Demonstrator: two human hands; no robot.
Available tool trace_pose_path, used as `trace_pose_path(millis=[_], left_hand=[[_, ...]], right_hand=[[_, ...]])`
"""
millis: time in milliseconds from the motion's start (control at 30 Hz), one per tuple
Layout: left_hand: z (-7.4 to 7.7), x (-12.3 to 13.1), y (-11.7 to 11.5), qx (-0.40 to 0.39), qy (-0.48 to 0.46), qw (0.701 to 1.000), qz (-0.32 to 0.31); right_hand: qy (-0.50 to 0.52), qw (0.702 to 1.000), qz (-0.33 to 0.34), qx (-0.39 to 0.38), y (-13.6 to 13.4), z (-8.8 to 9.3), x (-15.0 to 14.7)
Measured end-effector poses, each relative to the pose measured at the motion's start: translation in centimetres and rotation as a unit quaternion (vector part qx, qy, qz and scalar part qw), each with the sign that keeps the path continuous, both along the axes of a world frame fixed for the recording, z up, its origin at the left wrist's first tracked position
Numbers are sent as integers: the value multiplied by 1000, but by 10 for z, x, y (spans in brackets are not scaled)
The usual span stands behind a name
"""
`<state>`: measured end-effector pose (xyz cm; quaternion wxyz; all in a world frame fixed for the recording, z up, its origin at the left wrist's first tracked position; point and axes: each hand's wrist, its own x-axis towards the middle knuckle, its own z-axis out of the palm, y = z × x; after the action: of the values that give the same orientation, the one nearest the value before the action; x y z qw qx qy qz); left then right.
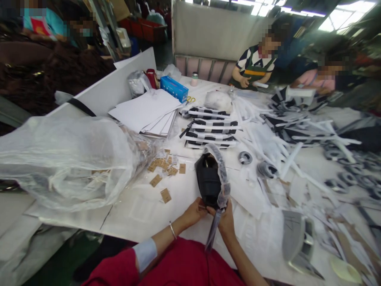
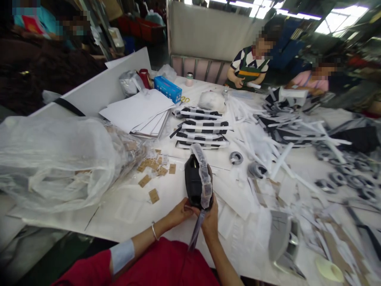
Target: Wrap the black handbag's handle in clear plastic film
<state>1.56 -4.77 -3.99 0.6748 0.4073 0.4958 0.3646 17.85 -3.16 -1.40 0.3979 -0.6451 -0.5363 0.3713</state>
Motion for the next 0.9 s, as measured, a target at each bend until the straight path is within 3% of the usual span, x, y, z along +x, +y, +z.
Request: trace_pose_path(millis=[200, 333, 467, 567, 700, 800, 900], left_hand=[[-14, 3, -2, 20, 52, 998, -30], [-14, -11, 9, 25, 108, 994, -11], [7, -26, 23, 72, 166, 982, 61], [31, -29, 38, 172, 195, 959, 114], [52, -26, 57, 265, 247, 930, 56], [54, -27, 66, 241, 264, 934, 9], [55, -36, 73, 230, 215, 949, -30]], right_hand=[[-54, 993, -24, -106, 11, 4, 29], [-85, 992, -35, -91, 16, 6, 42], [-111, 992, -1, -68, 18, 9, 38], [-129, 989, 42, -60, 15, 9, 27], [-137, 984, 95, -64, 3, 6, 13], [-118, 978, 161, -66, 0, 7, 12], [-88, 967, 229, -72, 7, 16, 21]])
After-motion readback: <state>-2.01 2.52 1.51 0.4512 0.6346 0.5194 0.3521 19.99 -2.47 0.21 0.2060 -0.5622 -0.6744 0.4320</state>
